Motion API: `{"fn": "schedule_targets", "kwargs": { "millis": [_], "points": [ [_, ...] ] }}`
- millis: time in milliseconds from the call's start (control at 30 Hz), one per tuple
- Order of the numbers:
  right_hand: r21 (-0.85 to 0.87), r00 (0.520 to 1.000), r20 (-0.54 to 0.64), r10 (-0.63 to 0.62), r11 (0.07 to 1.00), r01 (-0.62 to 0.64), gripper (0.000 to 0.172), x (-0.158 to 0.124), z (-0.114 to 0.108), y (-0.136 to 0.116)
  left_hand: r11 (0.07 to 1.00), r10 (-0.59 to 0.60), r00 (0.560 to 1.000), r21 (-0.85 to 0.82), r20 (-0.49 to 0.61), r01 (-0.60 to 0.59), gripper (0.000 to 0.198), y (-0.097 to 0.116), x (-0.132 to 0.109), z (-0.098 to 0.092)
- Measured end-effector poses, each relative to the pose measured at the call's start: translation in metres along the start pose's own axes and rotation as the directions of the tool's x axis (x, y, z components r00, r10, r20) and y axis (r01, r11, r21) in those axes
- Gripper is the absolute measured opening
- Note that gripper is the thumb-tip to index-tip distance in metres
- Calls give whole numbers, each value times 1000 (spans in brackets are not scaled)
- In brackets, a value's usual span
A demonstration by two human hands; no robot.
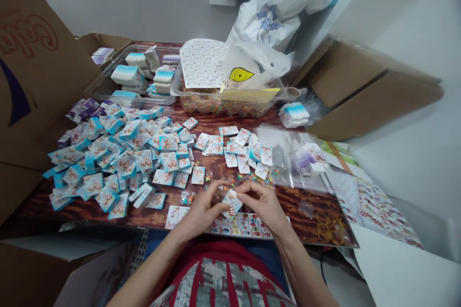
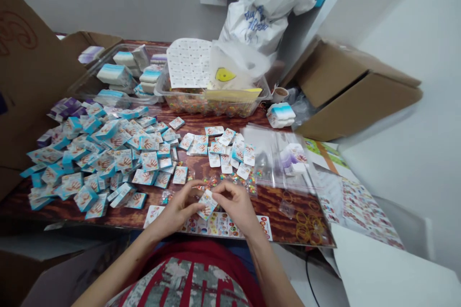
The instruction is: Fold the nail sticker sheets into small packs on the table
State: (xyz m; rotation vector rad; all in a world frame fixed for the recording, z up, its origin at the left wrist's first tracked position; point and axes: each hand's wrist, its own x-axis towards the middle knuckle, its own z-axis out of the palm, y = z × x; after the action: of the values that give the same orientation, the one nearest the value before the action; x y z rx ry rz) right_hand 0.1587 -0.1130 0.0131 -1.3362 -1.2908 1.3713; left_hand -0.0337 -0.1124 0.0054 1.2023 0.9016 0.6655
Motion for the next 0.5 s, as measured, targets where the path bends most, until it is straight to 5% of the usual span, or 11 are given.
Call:
{"fn": "schedule_targets", "kwargs": {
  "millis": [167,367,500],
  "points": [
    [-28,999,-32,32,999,-33,18,0,-4,0,999,10,1000,52,27,-12,46,5,-2,2],
    [-151,992,75,-104,982,114,17,-3,-1,-16,1000,11,1000,-23,17,-11,49,4,-2,1],
    [-177,980,-60,-192,968,179,14,-8,9,-13,992,76,997,98,-15,-74,40,5,1,-2]
  ]
}}
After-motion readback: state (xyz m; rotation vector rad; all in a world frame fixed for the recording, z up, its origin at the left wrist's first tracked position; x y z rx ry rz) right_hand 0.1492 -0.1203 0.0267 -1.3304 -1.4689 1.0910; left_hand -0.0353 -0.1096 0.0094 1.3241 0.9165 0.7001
